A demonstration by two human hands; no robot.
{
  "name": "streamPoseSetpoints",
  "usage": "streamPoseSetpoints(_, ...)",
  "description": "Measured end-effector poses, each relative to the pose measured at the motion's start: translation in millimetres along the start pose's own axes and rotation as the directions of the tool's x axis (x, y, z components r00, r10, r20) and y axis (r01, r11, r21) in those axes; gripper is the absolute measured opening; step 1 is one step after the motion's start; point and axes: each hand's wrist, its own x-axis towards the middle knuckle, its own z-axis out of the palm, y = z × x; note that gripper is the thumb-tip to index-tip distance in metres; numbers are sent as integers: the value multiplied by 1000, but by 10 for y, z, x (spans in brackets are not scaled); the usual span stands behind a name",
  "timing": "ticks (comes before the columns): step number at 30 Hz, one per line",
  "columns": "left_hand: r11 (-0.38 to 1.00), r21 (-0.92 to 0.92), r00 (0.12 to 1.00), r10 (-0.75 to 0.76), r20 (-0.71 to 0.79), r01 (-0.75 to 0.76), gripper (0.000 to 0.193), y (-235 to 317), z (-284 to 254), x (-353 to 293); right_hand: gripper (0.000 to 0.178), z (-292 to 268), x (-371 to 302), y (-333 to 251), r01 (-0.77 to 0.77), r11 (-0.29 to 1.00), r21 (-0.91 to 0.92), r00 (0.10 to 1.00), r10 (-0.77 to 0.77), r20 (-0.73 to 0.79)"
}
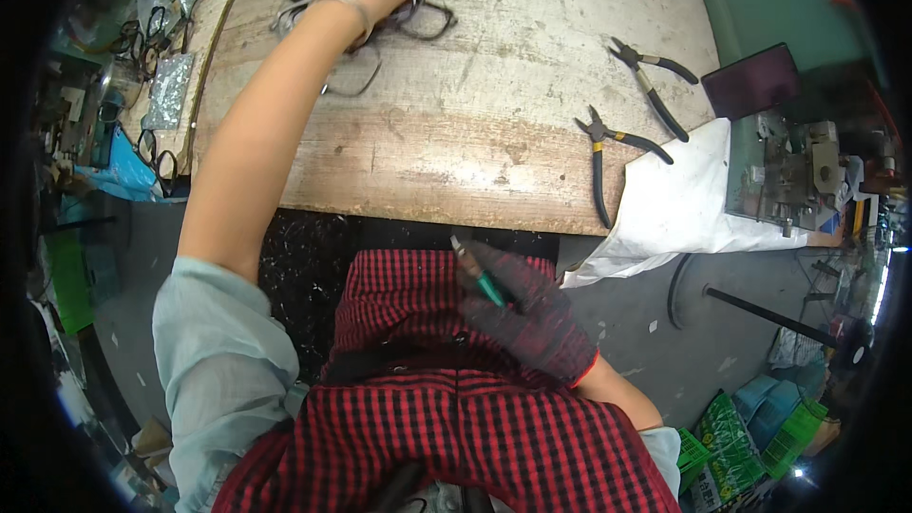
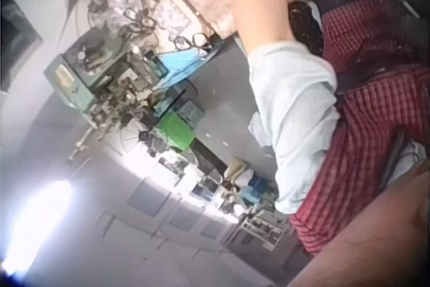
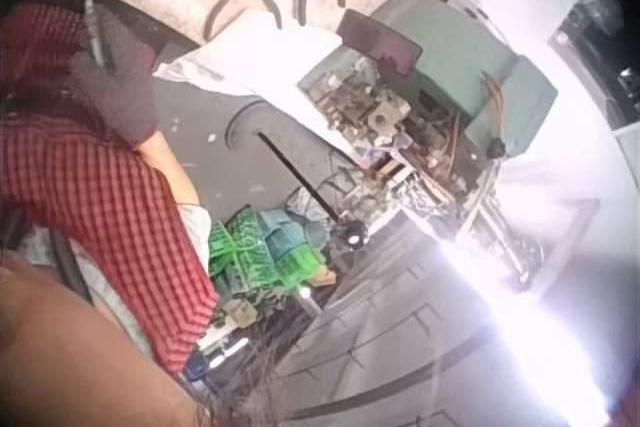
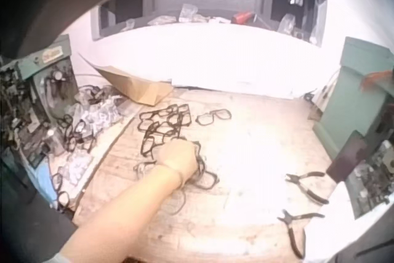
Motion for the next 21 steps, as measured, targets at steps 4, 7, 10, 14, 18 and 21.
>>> streamPoseSetpoints(4, 886, -452, 992, 57, -116, -104, 32, -253, -635, -921, 69, -22, 48, 105, -221, 775, 592, 975, 157, 157)
streamPoseSetpoints(7, 423, -896, 981, -71, -181, -135, 23, -623, -934, -1765, 75, -96, 88, 267, -352, 789, 503, 922, 202, 330)
streamPoseSetpoints(10, 81, -978, 964, -174, -203, -191, 16, -443, -788, -2672, 78, -261, 71, 50, -32, 936, -350, 960, 126, 250)
streamPoseSetpoints(14, 668, -516, 823, 275, -497, -535, 11, -523, 69, -3367, 75, -157, 55, -403, 340, 525, -780, 923, -345, 169)
streamPoseSetpoints(18, 685, -353, 710, 344, -614, -637, 16, -454, 372, -3385, 61, 74, 423, -665, 259, 21, -966, 789, -581, 200)
streamPoseSetpoints(21, 695, -277, 686, 417, -597, -663, 17, -524, 350, -3338, 59, 119, 667, -673, 283, -97, -954, 751, -597, 283)
